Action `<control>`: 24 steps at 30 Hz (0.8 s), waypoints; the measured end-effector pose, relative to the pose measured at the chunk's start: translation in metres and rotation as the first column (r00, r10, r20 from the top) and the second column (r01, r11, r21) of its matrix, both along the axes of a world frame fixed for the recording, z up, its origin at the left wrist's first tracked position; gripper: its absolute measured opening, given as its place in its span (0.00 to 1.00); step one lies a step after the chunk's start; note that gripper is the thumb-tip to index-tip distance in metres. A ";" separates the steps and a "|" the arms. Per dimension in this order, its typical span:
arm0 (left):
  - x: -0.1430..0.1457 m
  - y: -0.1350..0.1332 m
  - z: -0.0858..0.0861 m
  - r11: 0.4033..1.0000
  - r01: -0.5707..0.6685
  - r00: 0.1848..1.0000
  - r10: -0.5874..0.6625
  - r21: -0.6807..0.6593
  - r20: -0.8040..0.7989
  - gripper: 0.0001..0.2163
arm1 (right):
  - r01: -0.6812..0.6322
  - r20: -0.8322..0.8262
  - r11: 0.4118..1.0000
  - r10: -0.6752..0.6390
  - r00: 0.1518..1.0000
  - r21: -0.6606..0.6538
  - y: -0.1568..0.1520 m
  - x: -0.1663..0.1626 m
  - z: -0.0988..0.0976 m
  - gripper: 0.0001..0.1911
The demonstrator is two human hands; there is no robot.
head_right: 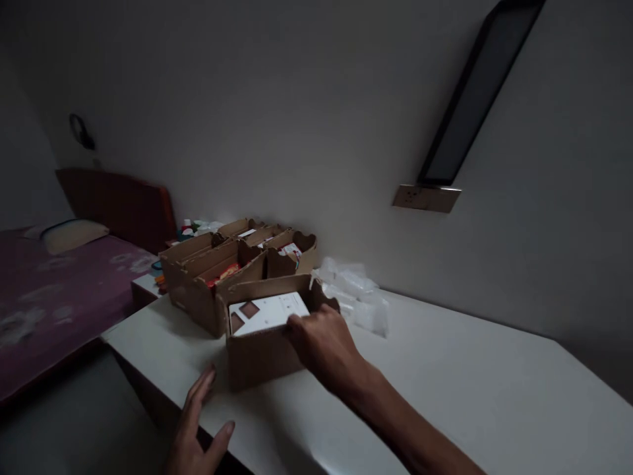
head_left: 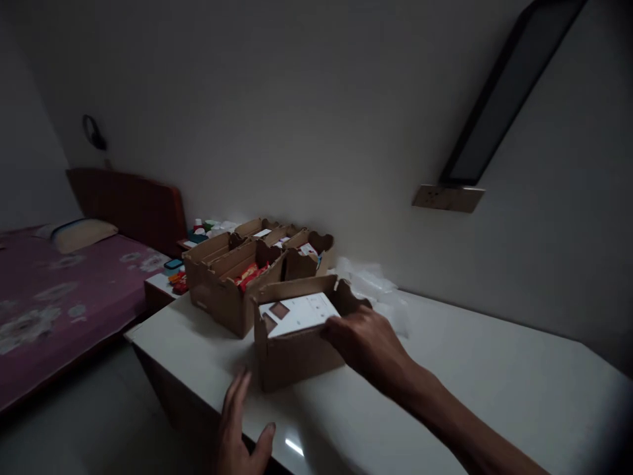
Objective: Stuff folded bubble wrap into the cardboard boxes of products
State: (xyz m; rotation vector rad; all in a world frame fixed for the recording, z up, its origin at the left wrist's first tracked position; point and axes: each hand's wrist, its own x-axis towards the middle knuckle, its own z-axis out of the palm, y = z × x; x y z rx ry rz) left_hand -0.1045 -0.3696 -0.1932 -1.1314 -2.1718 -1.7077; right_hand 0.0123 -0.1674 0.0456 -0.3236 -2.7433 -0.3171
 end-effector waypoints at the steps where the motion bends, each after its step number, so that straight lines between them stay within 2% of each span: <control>1: 0.000 0.003 0.003 0.999 0.048 0.998 -0.047 -0.025 0.045 0.31 | -0.038 -0.085 0.999 0.039 0.996 0.009 -0.012 0.021 -0.005 0.11; 4: 0.006 0.019 0.005 0.970 0.240 0.952 -0.226 -0.048 0.204 0.36 | -0.109 -0.398 0.993 0.084 0.914 -0.040 -0.035 0.086 -0.027 0.09; 5: 0.009 0.025 0.005 0.954 0.296 0.928 -0.278 -0.037 0.248 0.38 | -0.083 -0.486 0.993 0.033 0.873 -0.082 -0.039 0.106 -0.038 0.09; 7: 0.012 0.035 0.008 0.919 0.394 0.882 -0.372 -0.021 0.289 0.38 | 0.057 -0.583 0.974 -0.178 0.793 -0.219 -0.038 0.141 -0.065 0.08; 9: 0.011 0.044 0.015 0.868 0.497 0.834 -0.470 -0.020 0.289 0.38 | 0.235 -0.554 0.880 -0.447 0.702 -0.412 -0.029 0.167 -0.096 0.11; 11: 0.009 0.055 0.025 0.810 0.586 0.774 -0.550 -0.027 0.313 0.37 | 0.324 -0.422 0.737 -0.627 0.655 -0.593 -0.017 0.181 -0.124 0.20; 13: 0.006 0.069 0.036 0.751 0.658 0.714 -0.602 -0.051 0.358 0.36 | 0.306 -0.279 0.625 -0.661 0.696 -0.718 -0.004 0.183 -0.143 0.27; 16: 0.004 0.101 0.048 0.686 0.722 0.661 -0.648 -0.086 0.378 0.34 | 0.217 -0.192 0.538 -0.603 0.774 -0.814 0.015 0.175 -0.155 0.25; 18: 0.006 0.125 0.052 0.674 0.733 0.651 -0.659 -0.089 0.377 0.32 | 0.233 -0.180 0.530 -0.615 0.768 -0.815 0.028 0.168 -0.157 0.21; 19: 0.008 0.137 0.052 0.682 0.724 0.662 -0.649 -0.099 0.374 0.31 | 0.276 -0.177 0.547 -0.634 0.752 -0.790 0.034 0.165 -0.158 0.20; 22: 0.010 0.166 0.050 0.733 0.656 0.742 -0.586 -0.177 0.324 0.26 | 0.436 -0.176 0.609 -0.692 0.700 -0.663 0.053 0.160 -0.163 0.16; 24: 0.009 0.178 0.049 0.756 0.617 0.782 -0.558 -0.218 0.277 0.24 | 0.487 -0.171 0.621 -0.707 0.686 -0.615 0.063 0.159 -0.167 0.16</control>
